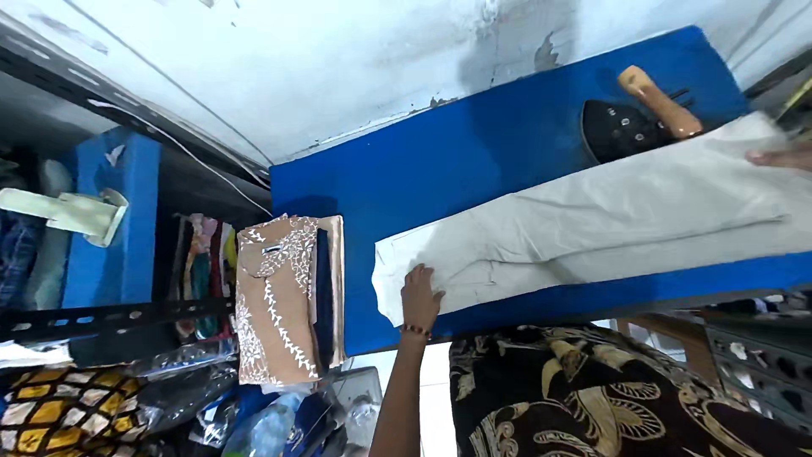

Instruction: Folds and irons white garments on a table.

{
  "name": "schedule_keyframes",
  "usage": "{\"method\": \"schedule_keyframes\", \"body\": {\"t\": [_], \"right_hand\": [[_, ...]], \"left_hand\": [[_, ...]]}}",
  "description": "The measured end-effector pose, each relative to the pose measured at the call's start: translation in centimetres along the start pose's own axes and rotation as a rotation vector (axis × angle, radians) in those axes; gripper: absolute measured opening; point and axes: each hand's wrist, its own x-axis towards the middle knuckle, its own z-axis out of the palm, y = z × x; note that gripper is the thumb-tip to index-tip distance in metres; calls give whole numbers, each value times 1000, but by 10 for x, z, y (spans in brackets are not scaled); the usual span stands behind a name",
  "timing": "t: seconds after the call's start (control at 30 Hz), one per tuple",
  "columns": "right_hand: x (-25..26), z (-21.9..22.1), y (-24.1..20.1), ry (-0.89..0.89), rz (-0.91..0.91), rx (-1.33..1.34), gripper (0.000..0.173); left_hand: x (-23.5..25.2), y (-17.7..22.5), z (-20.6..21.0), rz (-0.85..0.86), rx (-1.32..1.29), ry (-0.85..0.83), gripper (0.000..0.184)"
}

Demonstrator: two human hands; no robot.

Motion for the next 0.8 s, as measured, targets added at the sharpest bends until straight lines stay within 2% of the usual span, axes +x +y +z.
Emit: {"method": "schedule_keyframes", "body": {"t": [0.07,0.13,0.23,0.3,0.37,0.4,0.47,0.53,0.57,0.63,0.7,0.8], "right_hand": [[87,-8,92,-79,27,-34,51],[147,0,156,-68,57,-82,56],[162,7,178,36,-52,-262,52],[139,7,164,124,-115,-375,52],[106,19,134,212,-238,-471,56],[86,33,115,200,-324,-498,58],[57,75,89,41,-517,-535,66],[46,123,84,-162,-737,-645,79],[48,142,86,-206,-832,-703,79],[58,155,85,-208,-889,-731,61],[65,146,73,-154,-824,-688,38],[64,128,47,-115,-693,-677,29]], "left_hand": [[-1,-13,16,68,55,85,45],[-2,-22,24,129,102,146,42],[-4,-27,25,192,197,170,42],[-4,-23,8,206,203,107,38],[1,-11,-25,160,174,-53,38],[6,-4,-45,137,165,-135,38],[21,8,-80,110,187,-246,37],[39,17,-106,140,247,-229,33],[49,26,-121,155,292,-235,33],[63,49,-151,180,385,-225,32],[73,66,-172,197,442,-183,31],[82,77,-189,198,497,-153,32]]}}
